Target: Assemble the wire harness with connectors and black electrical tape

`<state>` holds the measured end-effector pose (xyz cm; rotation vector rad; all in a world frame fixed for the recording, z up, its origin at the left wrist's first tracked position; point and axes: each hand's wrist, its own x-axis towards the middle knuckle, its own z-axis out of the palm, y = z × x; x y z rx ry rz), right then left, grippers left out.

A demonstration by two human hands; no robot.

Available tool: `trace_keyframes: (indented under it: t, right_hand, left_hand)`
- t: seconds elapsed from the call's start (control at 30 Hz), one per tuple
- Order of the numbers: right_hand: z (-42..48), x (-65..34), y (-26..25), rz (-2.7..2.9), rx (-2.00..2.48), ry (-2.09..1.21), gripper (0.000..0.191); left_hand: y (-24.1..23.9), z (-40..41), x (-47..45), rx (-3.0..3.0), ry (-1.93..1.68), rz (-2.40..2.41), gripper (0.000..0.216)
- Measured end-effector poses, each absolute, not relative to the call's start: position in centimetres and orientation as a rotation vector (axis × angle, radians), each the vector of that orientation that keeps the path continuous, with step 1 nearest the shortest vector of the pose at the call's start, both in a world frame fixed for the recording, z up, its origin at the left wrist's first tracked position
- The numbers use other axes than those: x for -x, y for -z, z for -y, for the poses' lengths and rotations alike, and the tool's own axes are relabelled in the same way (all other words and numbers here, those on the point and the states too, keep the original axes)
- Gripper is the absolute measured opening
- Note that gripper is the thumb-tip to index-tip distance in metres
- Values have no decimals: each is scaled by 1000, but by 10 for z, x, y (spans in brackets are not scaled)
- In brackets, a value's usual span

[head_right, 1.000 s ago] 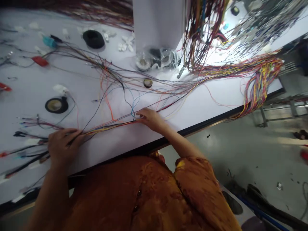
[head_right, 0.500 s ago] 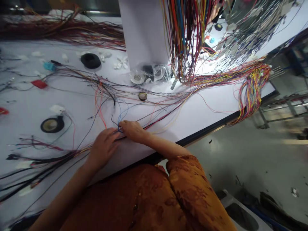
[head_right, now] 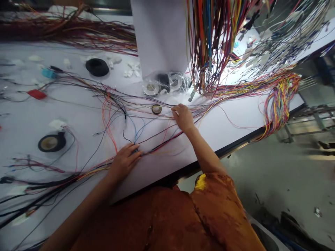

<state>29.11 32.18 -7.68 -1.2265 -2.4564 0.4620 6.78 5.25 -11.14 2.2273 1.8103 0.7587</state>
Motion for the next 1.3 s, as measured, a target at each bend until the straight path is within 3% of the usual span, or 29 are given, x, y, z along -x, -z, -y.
trace_keyframes:
  t: [0.13, 0.37, 0.8, 1.07, 1.3]
  right_hand:
    - [-358, -278, 89, 2561, 1293, -322, 15]
    - [-370, -270, 97, 2374, 1354, -381, 16]
    - [-361, -253, 59, 2449, 1272, -220, 21]
    - [-326, -141, 67, 2843, 1143, -413, 19]
    - [-363, -126, 50, 2631, 943, -535, 31]
  left_hand:
    - [111, -53, -69, -2244, -737, -1814, 25]
    - [111, -53, -68, -2210, -767, -1796, 25]
    - [110, -53, -68, -2108, -789, -1742, 27]
    - [113, -55, -70, -2099, -798, -1744, 27]
    - [117, -56, -70, -2088, -783, -1756, 25]
